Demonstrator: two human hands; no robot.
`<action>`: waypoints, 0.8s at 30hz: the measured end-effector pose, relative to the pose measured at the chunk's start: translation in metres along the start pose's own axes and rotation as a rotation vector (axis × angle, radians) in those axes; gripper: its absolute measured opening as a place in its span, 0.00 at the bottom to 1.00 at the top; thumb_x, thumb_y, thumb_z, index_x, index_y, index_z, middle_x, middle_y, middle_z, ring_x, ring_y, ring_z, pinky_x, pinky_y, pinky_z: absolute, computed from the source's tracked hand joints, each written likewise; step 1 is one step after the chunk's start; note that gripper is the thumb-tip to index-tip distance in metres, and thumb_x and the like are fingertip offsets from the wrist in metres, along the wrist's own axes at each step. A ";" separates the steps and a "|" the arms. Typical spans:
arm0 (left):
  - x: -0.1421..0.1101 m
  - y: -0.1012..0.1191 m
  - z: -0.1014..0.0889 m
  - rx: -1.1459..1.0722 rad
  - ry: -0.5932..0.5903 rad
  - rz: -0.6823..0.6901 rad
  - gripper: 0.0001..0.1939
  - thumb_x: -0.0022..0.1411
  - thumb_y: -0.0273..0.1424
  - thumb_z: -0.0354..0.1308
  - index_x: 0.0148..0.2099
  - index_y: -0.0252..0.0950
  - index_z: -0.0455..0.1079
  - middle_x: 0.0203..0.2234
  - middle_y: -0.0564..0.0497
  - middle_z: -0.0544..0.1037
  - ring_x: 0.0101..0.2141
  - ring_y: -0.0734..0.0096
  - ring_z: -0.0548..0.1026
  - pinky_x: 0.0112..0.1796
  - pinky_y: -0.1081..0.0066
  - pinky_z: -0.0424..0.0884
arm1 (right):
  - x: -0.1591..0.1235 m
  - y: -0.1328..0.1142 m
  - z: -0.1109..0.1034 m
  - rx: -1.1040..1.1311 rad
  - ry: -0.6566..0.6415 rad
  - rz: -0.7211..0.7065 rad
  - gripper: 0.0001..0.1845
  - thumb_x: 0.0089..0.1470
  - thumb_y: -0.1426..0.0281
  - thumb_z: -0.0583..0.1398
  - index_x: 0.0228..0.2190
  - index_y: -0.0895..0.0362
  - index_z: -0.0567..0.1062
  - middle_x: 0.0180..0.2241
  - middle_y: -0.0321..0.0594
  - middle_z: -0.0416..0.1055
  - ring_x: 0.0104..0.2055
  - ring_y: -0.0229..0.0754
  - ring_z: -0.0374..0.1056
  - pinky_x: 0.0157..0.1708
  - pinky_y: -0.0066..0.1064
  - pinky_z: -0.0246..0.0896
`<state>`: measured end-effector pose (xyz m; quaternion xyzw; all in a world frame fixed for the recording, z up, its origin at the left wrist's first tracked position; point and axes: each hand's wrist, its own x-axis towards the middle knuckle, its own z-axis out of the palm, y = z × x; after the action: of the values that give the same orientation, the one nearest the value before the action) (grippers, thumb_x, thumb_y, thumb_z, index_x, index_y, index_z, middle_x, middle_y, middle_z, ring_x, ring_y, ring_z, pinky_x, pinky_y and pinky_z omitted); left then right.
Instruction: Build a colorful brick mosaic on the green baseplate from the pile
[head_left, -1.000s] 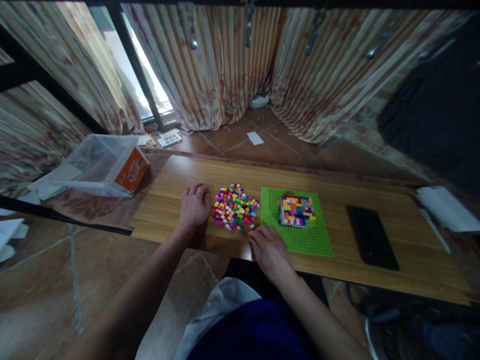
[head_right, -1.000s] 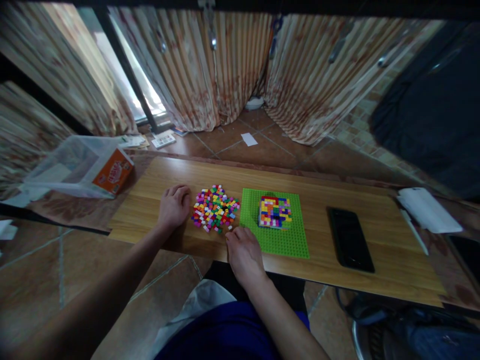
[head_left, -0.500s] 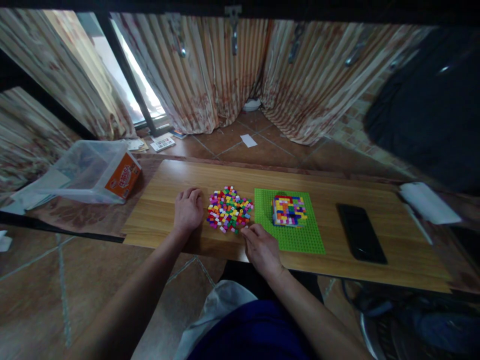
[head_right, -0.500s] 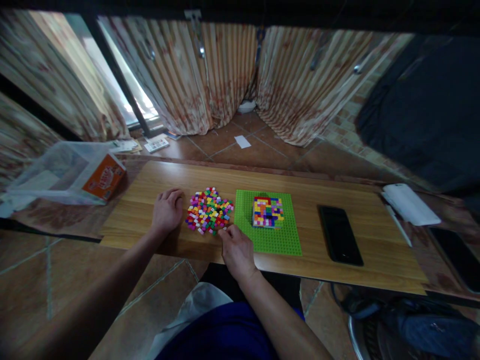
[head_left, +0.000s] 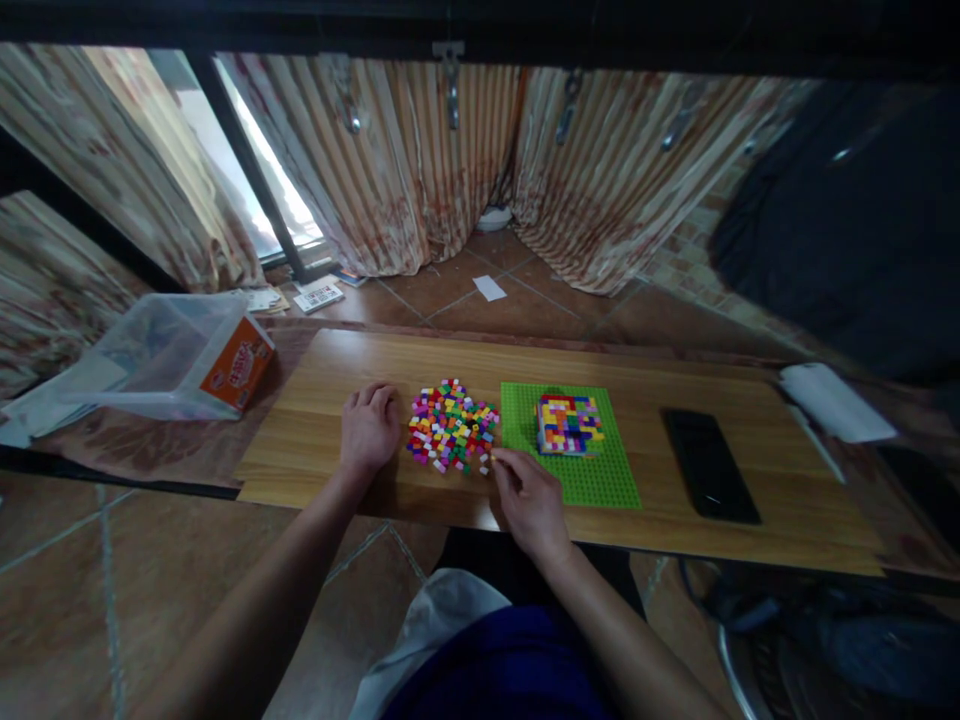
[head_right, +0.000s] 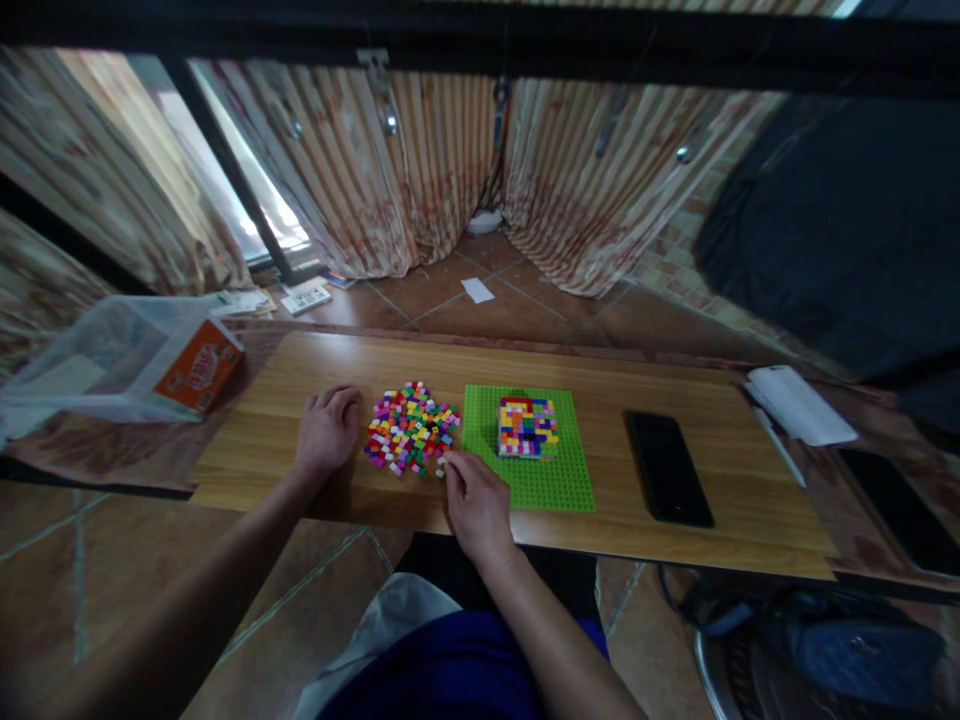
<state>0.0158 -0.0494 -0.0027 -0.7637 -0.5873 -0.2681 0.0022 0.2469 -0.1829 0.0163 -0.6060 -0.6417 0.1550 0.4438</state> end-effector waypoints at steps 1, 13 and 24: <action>0.000 0.000 0.000 0.002 0.002 -0.001 0.15 0.64 0.30 0.47 0.46 0.35 0.72 0.47 0.41 0.76 0.48 0.54 0.73 0.52 0.54 0.66 | -0.001 -0.001 -0.005 0.015 0.011 0.031 0.11 0.63 0.69 0.55 0.40 0.54 0.78 0.38 0.41 0.79 0.39 0.40 0.75 0.41 0.31 0.69; 0.001 -0.002 0.001 -0.015 -0.010 -0.004 0.16 0.65 0.32 0.45 0.47 0.35 0.71 0.48 0.39 0.76 0.48 0.52 0.71 0.52 0.52 0.65 | -0.002 0.026 -0.058 -0.013 0.248 0.165 0.10 0.59 0.64 0.59 0.37 0.52 0.81 0.40 0.42 0.74 0.43 0.43 0.72 0.43 0.37 0.69; 0.001 -0.002 0.001 -0.020 -0.018 -0.015 0.15 0.64 0.32 0.46 0.47 0.35 0.71 0.49 0.39 0.75 0.49 0.52 0.71 0.53 0.53 0.65 | 0.007 0.040 -0.052 0.002 0.294 0.205 0.09 0.56 0.64 0.62 0.34 0.51 0.82 0.37 0.39 0.72 0.40 0.42 0.70 0.42 0.38 0.66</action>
<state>0.0145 -0.0472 -0.0035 -0.7617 -0.5902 -0.2670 -0.0124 0.3125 -0.1855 0.0184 -0.6840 -0.5046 0.1096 0.5153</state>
